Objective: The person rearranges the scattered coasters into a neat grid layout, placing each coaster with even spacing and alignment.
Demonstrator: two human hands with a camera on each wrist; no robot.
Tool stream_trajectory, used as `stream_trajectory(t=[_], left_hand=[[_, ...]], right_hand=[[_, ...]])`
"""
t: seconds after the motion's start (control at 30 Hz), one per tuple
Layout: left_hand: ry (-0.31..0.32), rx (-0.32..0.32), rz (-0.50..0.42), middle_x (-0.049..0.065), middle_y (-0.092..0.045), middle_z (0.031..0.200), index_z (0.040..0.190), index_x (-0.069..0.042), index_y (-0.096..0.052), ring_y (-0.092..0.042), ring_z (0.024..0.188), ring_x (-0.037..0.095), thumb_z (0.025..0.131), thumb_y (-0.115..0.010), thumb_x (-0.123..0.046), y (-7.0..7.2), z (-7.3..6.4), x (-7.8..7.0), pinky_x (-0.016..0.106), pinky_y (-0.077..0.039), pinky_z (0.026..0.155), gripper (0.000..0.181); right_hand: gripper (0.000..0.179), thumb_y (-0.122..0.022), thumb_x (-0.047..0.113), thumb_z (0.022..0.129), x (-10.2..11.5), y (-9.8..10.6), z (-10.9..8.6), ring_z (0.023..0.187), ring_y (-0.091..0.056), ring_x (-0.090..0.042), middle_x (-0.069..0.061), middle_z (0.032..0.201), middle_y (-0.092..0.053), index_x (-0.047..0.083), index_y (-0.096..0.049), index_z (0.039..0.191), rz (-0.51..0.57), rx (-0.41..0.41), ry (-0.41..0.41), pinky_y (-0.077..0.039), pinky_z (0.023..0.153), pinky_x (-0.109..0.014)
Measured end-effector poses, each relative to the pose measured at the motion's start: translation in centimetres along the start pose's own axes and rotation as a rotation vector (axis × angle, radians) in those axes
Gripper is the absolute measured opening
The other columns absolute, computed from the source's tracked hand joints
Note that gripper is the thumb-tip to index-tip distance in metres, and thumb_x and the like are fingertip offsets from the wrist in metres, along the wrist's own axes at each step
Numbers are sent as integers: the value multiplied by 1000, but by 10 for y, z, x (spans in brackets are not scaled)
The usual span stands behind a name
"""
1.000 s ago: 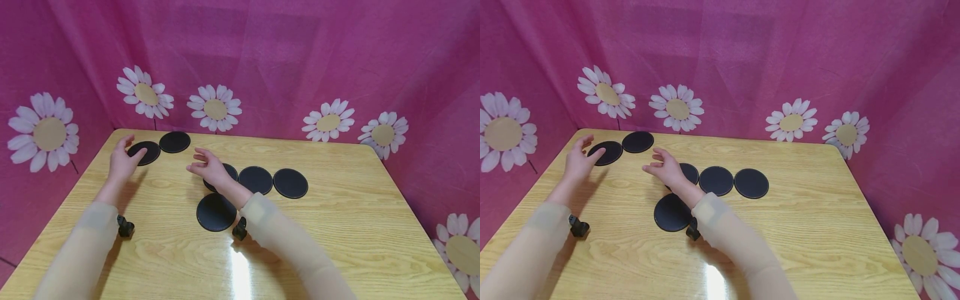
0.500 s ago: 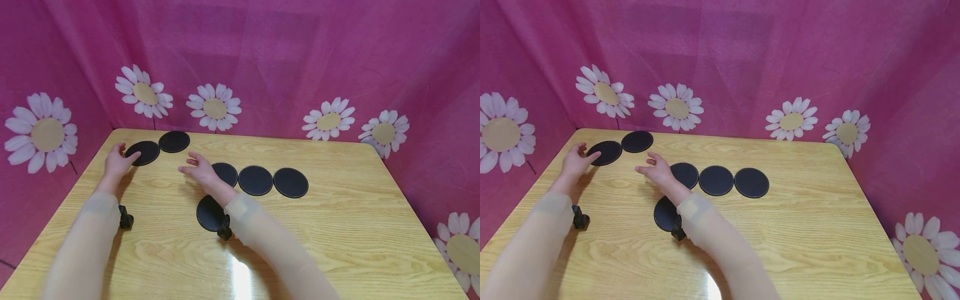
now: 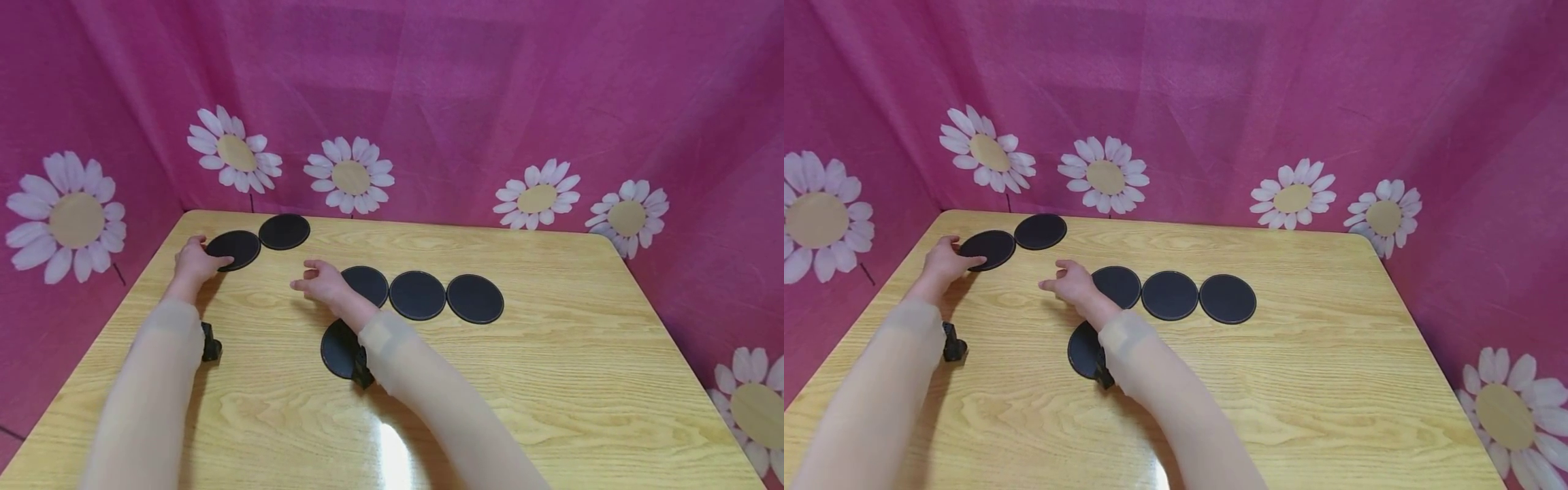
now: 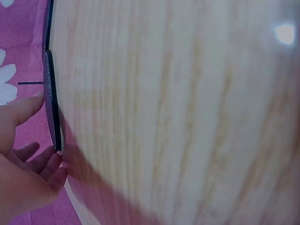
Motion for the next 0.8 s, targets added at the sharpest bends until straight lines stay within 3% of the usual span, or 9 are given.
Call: stream_trajectory(t=[0.13,0.3,0.57,0.8], left_hand=[[2,-2,77,37,-30,139,143,11,-19,-22,125,56,86,-65,-23,-1,1,0,59,-23,104,81],[3,16,108,37,-28,140,143,11,-20,-21,125,55,86,-65,-23,-2,0,0,59,-23,103,80],[-41,85,122,36,-33,137,141,12,-20,-22,123,55,84,-67,-22,-2,-2,-2,59,-25,103,81],[-93,112,120,36,-35,136,141,14,-20,-24,123,53,83,-69,-20,-3,-7,-3,59,-24,105,83]], right_hand=[[58,-70,8,84,1,-1,2,105,-59,-24,-16,128,-54,3,-46,137,-127,1,27,-53,85,-30],[53,-70,10,84,3,-1,4,93,-63,-23,-13,123,-58,4,-51,133,-281,-16,71,-53,78,-26],[52,-68,11,85,2,0,6,115,-54,-22,-10,126,-59,6,-52,133,-429,-19,118,-44,98,-30],[51,-68,10,84,2,0,7,113,-55,-22,-11,124,-60,4,-53,132,-449,-11,148,-44,97,-27]])
Point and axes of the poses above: each hand's wrist, its own z-axis towards the middle knuckle, its own y-axis out of the back of the hand, x = y × z, the point moved 5 cm from there along z, towards the middle knuckle
